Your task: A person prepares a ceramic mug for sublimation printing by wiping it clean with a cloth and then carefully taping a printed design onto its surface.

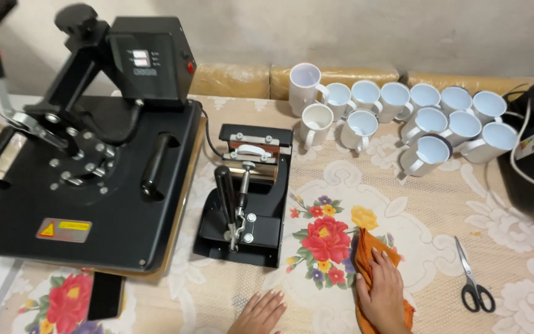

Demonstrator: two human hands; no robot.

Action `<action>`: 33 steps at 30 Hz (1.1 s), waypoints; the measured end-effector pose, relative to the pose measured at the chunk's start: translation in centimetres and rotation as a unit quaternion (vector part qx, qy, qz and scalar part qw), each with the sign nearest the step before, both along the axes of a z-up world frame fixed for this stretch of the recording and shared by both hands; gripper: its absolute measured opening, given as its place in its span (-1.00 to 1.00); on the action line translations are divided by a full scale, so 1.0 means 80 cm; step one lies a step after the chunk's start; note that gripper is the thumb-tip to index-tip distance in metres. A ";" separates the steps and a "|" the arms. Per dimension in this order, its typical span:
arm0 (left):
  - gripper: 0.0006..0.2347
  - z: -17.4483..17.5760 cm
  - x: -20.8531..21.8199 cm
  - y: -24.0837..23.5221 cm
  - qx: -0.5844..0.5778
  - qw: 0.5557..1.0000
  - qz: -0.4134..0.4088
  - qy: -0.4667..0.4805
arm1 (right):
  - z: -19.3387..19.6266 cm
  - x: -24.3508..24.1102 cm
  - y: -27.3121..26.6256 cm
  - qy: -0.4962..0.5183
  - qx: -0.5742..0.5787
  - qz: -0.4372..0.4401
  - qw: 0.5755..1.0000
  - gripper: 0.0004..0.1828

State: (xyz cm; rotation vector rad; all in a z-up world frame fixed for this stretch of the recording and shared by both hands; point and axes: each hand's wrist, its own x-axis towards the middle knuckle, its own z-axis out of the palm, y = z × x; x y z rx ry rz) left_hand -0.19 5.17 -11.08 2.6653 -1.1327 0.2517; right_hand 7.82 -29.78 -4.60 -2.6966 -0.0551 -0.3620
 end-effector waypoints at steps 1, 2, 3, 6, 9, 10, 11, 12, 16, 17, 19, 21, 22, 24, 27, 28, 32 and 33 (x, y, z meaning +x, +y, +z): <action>-0.48 -0.015 -0.002 0.000 0.002 0.999 0.013 -0.040 | 0.002 0.000 -0.001 0.009 0.009 0.013 1.000 -0.55; -0.48 -0.014 -0.002 -0.002 0.001 0.999 0.012 -0.039 | 0.002 -0.001 -0.001 0.010 0.008 0.012 1.000 -0.55; -0.62 -0.012 -0.003 -0.004 -0.010 0.994 0.029 -0.100 | 0.003 -0.002 -0.002 0.019 0.018 0.018 0.999 -0.54; -0.74 -0.022 0.004 -0.006 -0.034 0.978 0.051 -0.199 | 0.000 -0.001 -0.004 0.007 0.039 0.030 0.999 -0.53; -0.74 -0.032 0.015 -0.011 -0.048 0.965 0.075 -0.247 | 0.013 0.002 -0.002 0.018 0.068 0.028 0.997 -0.50; -0.74 -0.031 0.006 -0.010 -0.042 0.964 0.090 -0.248 | 0.019 -0.006 0.002 0.059 0.093 0.017 0.994 -0.46; -0.74 -0.036 -0.001 -0.007 -0.044 0.964 0.093 -0.245 | 0.017 -0.006 0.000 0.062 0.091 0.018 0.994 -0.46; -0.71 -0.040 -0.003 -0.002 -0.020 0.976 0.075 -0.202 | 0.015 -0.006 -0.001 0.038 0.099 0.028 0.994 -0.50; -0.43 -0.060 -0.002 0.022 0.038 0.997 0.016 -0.063 | 0.016 -0.007 -0.003 0.005 0.126 0.039 0.991 -0.53; -0.43 -0.037 -0.011 0.017 0.039 0.997 0.018 -0.060 | 0.014 -0.009 -0.003 0.008 0.126 0.041 0.991 -0.53; -0.43 0.011 -0.007 0.008 0.001 0.999 0.030 0.043 | 0.013 -0.008 -0.007 -0.004 0.141 0.045 0.989 -0.56; -0.43 0.026 -0.010 0.004 -0.015 0.998 0.036 0.051 | 0.014 -0.010 -0.009 -0.006 0.163 0.049 0.985 -0.54; -0.42 0.034 -0.009 0.002 -0.031 0.997 0.037 0.061 | 0.015 -0.011 -0.010 -0.007 0.185 0.048 0.982 -0.51; -0.43 0.041 -0.011 0.003 -0.037 0.996 0.046 0.067 | 0.007 -0.009 -0.013 -0.026 0.202 0.060 0.977 -0.54; -0.45 0.065 -0.017 -0.006 -0.053 0.992 0.063 0.097 | -0.017 -0.008 -0.024 -0.059 0.228 0.075 0.969 -0.59; -0.46 0.076 -0.019 -0.009 -0.061 0.988 0.076 0.116 | -0.027 -0.006 -0.027 -0.076 0.238 0.084 0.965 -0.60; -0.49 0.084 -0.020 -0.012 -0.079 0.990 0.075 0.094 | -0.021 -0.003 -0.024 -0.072 0.229 0.094 0.966 -0.58; -0.48 0.085 -0.020 -0.010 -0.089 0.988 0.080 0.097 | -0.016 -0.004 -0.020 -0.046 0.214 0.091 0.971 -0.56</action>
